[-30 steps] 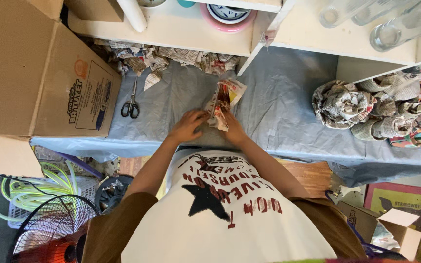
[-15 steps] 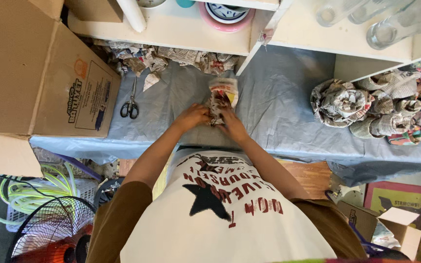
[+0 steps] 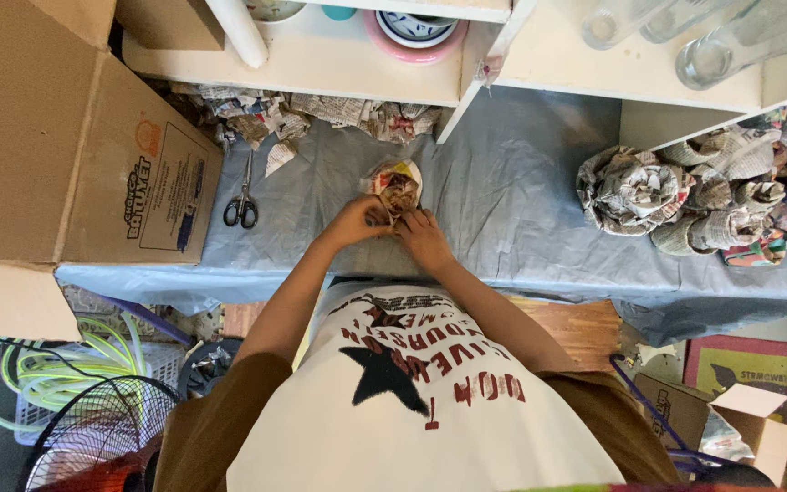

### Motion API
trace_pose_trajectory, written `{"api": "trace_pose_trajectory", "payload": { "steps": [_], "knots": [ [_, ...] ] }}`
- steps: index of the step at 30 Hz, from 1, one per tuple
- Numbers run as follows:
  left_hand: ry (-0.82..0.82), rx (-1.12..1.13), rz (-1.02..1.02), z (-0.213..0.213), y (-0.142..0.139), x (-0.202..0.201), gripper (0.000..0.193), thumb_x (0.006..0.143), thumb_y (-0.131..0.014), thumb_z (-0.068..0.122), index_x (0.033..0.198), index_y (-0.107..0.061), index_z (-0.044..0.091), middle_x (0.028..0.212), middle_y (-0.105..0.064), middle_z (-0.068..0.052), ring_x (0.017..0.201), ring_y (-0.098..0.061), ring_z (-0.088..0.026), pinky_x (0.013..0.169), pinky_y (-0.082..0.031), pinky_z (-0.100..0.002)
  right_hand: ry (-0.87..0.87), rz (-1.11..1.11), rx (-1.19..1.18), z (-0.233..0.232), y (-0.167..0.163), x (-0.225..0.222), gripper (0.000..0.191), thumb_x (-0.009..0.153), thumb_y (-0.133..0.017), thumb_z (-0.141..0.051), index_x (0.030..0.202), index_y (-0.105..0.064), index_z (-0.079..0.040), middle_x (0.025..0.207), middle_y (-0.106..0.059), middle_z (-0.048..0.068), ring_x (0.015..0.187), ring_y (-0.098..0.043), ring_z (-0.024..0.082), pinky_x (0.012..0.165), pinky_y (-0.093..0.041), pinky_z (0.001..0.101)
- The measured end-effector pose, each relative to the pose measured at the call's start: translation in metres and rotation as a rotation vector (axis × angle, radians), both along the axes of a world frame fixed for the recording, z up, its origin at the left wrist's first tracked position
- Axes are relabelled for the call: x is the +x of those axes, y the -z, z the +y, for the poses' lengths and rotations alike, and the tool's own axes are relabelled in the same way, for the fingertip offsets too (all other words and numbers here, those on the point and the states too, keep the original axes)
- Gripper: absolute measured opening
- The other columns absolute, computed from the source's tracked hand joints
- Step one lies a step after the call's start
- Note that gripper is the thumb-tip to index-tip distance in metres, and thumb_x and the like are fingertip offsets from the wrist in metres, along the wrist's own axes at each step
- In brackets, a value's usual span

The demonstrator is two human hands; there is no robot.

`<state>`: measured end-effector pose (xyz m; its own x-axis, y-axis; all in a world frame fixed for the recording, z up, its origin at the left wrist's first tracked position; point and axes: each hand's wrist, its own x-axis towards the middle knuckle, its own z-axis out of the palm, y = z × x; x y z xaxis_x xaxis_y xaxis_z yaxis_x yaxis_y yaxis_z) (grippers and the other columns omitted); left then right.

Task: The person repeatedly wraps individual glassware items with newspaper sheets on a table. They pick up a glass or cup, wrap it in newspaper, and place the wrapped item into a growing pile. The process is repeated for multiple items throughout the clip.

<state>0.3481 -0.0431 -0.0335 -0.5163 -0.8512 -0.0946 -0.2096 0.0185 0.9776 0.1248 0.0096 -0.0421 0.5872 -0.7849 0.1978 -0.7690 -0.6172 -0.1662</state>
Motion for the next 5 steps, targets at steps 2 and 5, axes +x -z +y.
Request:
{"api": "trace_pose_trajectory", "payload": {
  "steps": [2,5],
  "knots": [
    [-0.282,-0.069,0.045,-0.002,0.005,0.003,0.066,0.075,-0.092,0.030,0.124,-0.055,0.005,0.113,-0.066,-0.011,0.106,-0.067,-0.026,0.093,-0.055,-0.039,-0.031,0.015,-0.052,0.001,0.000,-0.006,0.033,0.091,-0.062,-0.018,0.123,-0.066,-0.009,0.132,-0.061,0.010,0.135,-0.050,0.029,0.119,-0.033,0.0480],
    [-0.514,-0.085,0.138,-0.013,0.019,-0.009,0.084,0.079,-0.095,0.031,0.139,-0.043,0.006,0.132,-0.058,-0.017,0.120,-0.061,-0.028,0.101,-0.054,-0.040,-0.058,0.099,-0.065,0.005,-0.001,-0.008,0.041,0.089,-0.060,-0.014,0.130,-0.063,-0.009,0.136,-0.060,0.007,0.140,-0.047,0.027,0.121,-0.032,0.0466]
  ]
}}
